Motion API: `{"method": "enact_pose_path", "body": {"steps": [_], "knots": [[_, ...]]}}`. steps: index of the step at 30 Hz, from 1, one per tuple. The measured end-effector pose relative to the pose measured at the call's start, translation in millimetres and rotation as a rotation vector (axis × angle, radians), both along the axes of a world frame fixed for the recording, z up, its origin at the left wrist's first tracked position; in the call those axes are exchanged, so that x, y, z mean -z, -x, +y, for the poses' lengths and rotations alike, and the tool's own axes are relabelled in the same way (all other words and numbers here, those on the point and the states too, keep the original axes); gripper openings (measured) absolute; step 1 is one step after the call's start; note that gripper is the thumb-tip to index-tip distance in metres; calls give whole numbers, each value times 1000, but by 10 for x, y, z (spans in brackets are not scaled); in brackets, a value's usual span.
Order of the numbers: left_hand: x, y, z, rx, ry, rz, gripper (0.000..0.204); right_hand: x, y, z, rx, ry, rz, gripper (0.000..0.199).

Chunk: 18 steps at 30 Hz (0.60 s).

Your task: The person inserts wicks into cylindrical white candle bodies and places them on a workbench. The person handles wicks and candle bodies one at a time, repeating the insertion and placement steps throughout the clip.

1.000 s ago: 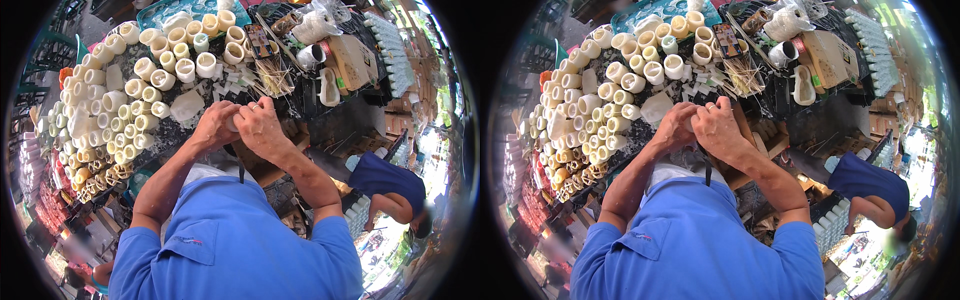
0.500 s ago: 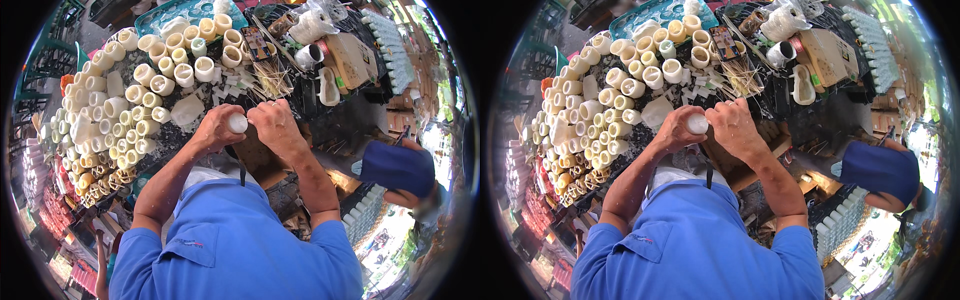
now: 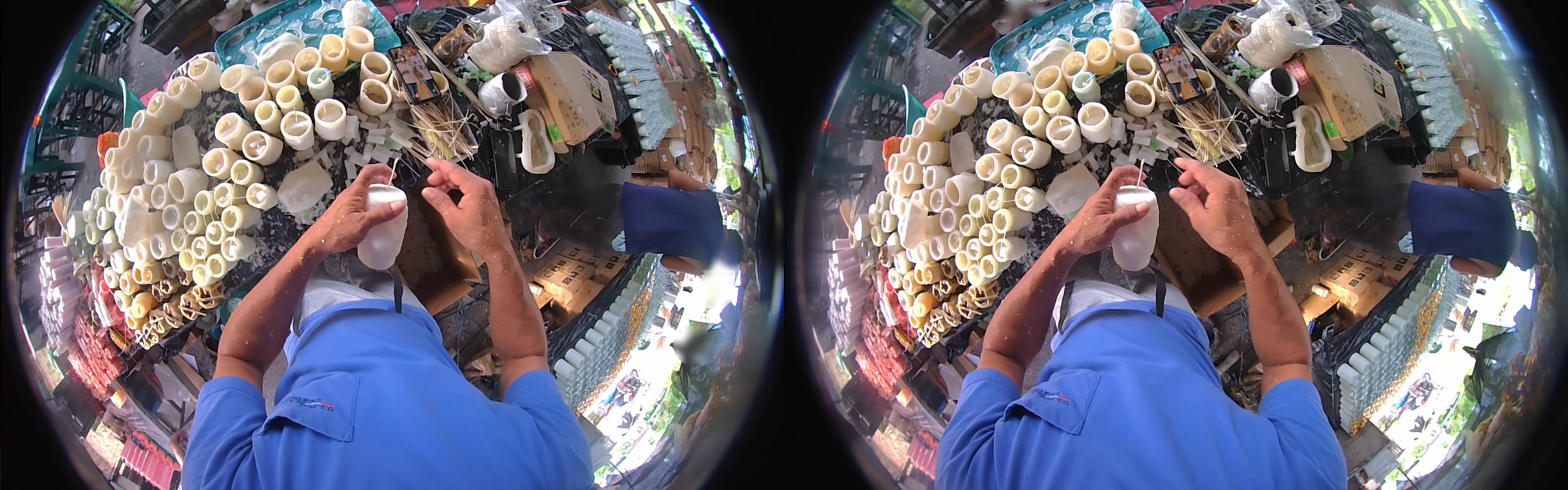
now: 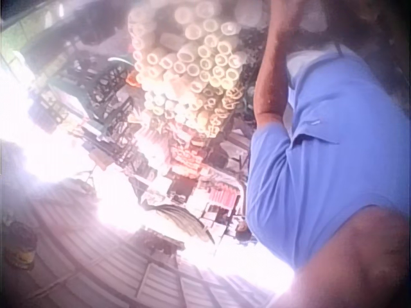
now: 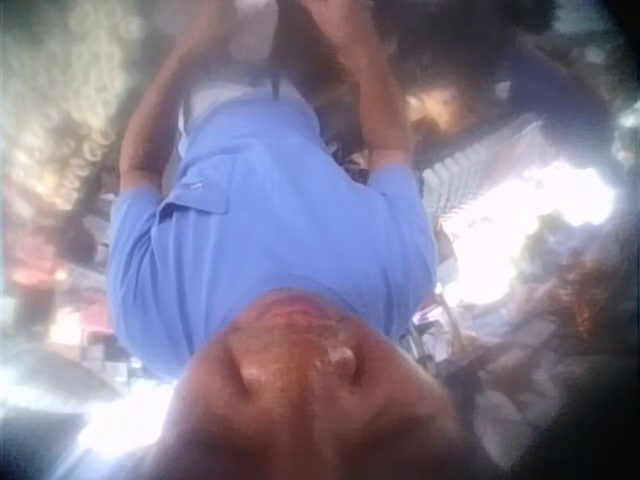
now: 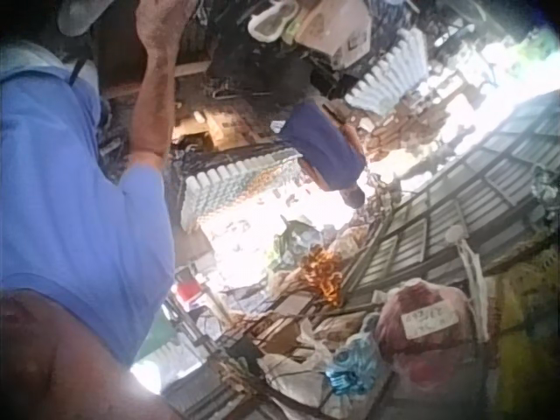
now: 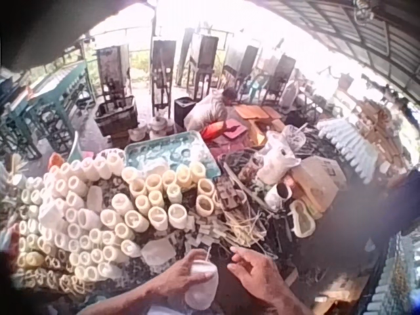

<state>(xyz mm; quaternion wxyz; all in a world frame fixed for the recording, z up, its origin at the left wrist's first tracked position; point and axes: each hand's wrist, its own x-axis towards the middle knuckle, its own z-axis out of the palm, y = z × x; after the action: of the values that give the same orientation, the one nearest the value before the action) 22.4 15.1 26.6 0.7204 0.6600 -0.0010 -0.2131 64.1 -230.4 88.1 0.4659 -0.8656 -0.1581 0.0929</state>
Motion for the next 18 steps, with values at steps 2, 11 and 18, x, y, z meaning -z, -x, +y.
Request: {"method": "enact_pose_path", "body": {"steps": [2, 11, 18], "knots": [[66, -19, -1, -57, 175, 153, 50, 185, 40, -79, 81, 27, 114, 36], [697, 43, -315, -626, 909, 798, 52, 1063, 1017, 203, 170, -214, 251, 97], [1299, 478, -459, -424, 310, 665, 36, 1575, 1348, 263, 362, -484, 511, 87]]}}
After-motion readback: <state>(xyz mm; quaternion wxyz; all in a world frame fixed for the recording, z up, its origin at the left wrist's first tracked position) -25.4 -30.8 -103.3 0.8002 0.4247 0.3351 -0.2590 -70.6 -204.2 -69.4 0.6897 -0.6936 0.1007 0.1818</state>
